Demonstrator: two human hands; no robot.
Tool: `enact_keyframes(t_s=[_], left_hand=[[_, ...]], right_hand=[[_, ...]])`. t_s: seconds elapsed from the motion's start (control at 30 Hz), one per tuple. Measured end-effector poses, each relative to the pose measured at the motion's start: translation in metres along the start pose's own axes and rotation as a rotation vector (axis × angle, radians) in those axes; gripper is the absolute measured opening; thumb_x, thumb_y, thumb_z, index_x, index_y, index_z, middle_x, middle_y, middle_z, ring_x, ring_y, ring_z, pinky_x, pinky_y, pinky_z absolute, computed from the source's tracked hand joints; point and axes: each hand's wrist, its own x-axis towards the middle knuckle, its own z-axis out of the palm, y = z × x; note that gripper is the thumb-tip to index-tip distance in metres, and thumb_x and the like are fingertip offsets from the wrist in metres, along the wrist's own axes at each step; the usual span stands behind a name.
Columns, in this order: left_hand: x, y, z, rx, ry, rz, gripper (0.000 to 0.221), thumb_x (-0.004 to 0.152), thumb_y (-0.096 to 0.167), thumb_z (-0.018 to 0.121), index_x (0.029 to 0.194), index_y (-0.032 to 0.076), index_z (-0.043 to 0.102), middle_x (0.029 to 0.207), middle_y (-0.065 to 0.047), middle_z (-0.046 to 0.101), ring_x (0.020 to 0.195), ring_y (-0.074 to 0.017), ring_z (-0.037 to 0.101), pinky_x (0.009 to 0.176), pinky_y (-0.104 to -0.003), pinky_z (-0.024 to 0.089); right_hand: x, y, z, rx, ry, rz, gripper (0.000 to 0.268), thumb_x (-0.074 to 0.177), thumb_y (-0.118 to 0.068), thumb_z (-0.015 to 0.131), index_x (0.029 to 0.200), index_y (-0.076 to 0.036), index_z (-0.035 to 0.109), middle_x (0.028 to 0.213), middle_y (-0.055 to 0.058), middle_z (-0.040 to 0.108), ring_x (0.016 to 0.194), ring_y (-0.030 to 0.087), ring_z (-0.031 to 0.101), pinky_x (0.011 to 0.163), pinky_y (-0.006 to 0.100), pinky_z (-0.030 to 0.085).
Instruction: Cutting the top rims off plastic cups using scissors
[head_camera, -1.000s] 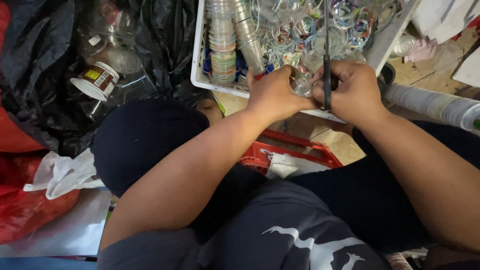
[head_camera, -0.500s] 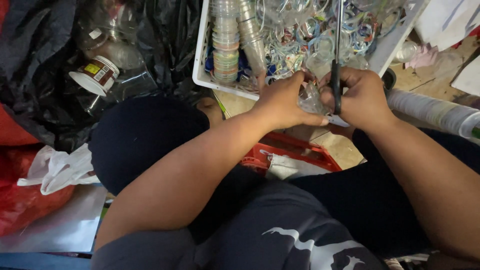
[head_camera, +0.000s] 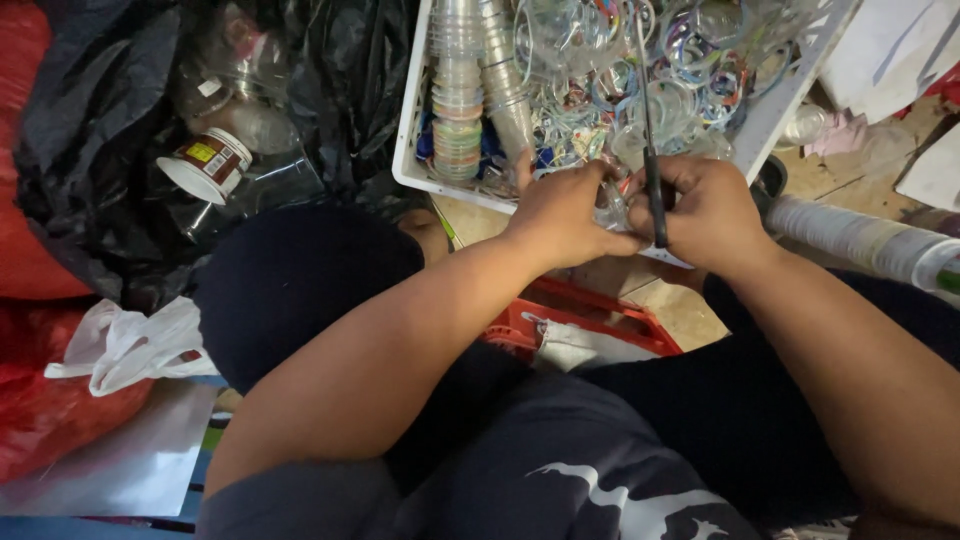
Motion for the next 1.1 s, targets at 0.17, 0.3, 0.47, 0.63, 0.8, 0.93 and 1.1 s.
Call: enact_keyframes(t_s=[0.17, 0.3, 0.47, 0.63, 0.8, 0.93, 1.1], left_hand=[[-0.005, 0.006, -0.010, -0.017, -0.052, -0.011, 0.083, 0.069, 0.063, 0.074, 0.129, 0.008, 0.056, 0.122, -0.014, 0.073, 0.123, -0.0349, 0.065, 0.120, -0.067, 0.003], [-0.004, 0.009, -0.013, -0.036, -0.055, -0.012, 0.083, 0.072, 0.061, 0.072, 0.130, 0.004, 0.057, 0.123, -0.018, 0.072, 0.122, -0.0373, 0.066, 0.119, -0.067, 0.003], [0.020, -0.011, 0.003, 0.030, -0.020, -0.104, 0.078, 0.072, 0.063, 0.074, 0.127, 0.009, 0.061, 0.113, -0.009, 0.074, 0.106, -0.0283, 0.069, 0.118, -0.060, 0.017], [0.034, -0.027, 0.003, 0.024, 0.119, -0.123, 0.074, 0.064, 0.061, 0.078, 0.124, 0.019, 0.062, 0.095, 0.003, 0.077, 0.091, -0.0220, 0.073, 0.115, -0.063, 0.017], [0.032, -0.024, 0.003, -0.047, 0.157, -0.043, 0.083, 0.062, 0.063, 0.081, 0.130, 0.020, 0.060, 0.109, 0.000, 0.079, 0.098, -0.0225, 0.075, 0.116, -0.060, 0.012], [0.033, -0.026, 0.004, -0.151, 0.157, -0.013, 0.096, 0.059, 0.061, 0.086, 0.137, 0.015, 0.055, 0.119, -0.010, 0.075, 0.106, -0.0256, 0.075, 0.101, -0.043, 0.045], [0.034, -0.022, -0.001, -0.108, 0.224, 0.030, 0.084, 0.062, 0.062, 0.084, 0.128, 0.017, 0.059, 0.105, -0.005, 0.077, 0.096, -0.0259, 0.076, 0.118, -0.065, 0.001]], right_hand=[[0.006, 0.014, -0.005, -0.029, -0.029, -0.007, 0.029, 0.074, -0.025, 0.086, 0.094, -0.008, 0.074, 0.068, 0.011, 0.063, 0.072, 0.024, 0.064, 0.074, 0.035, 0.049], [0.007, 0.008, -0.012, -0.063, -0.020, -0.046, 0.027, 0.077, -0.027, 0.087, 0.093, -0.010, 0.074, 0.066, 0.009, 0.062, 0.072, 0.025, 0.063, 0.074, 0.036, 0.049], [0.004, 0.007, -0.015, -0.118, -0.035, -0.155, 0.027, 0.076, -0.018, 0.083, 0.097, -0.005, 0.073, 0.077, 0.010, 0.066, 0.077, 0.024, 0.063, 0.076, 0.036, 0.049], [-0.002, 0.002, -0.022, -0.049, -0.042, -0.076, 0.029, 0.079, -0.008, 0.074, 0.106, 0.004, 0.072, 0.075, 0.011, 0.067, 0.064, 0.018, 0.060, 0.065, 0.029, 0.049], [0.000, 0.015, -0.030, 0.040, -0.029, -0.042, 0.028, 0.085, -0.011, 0.080, 0.108, 0.002, 0.072, 0.081, 0.009, 0.067, 0.066, 0.017, 0.058, 0.068, 0.028, 0.047], [-0.002, 0.012, -0.035, 0.091, -0.035, -0.006, 0.030, 0.085, -0.011, 0.075, 0.111, 0.002, 0.070, 0.079, 0.010, 0.064, 0.064, 0.016, 0.056, 0.064, 0.027, 0.045], [-0.003, 0.008, -0.037, 0.085, -0.015, 0.029, 0.026, 0.086, -0.013, 0.075, 0.107, 0.002, 0.071, 0.077, 0.010, 0.064, 0.060, 0.016, 0.053, 0.060, 0.027, 0.042]])
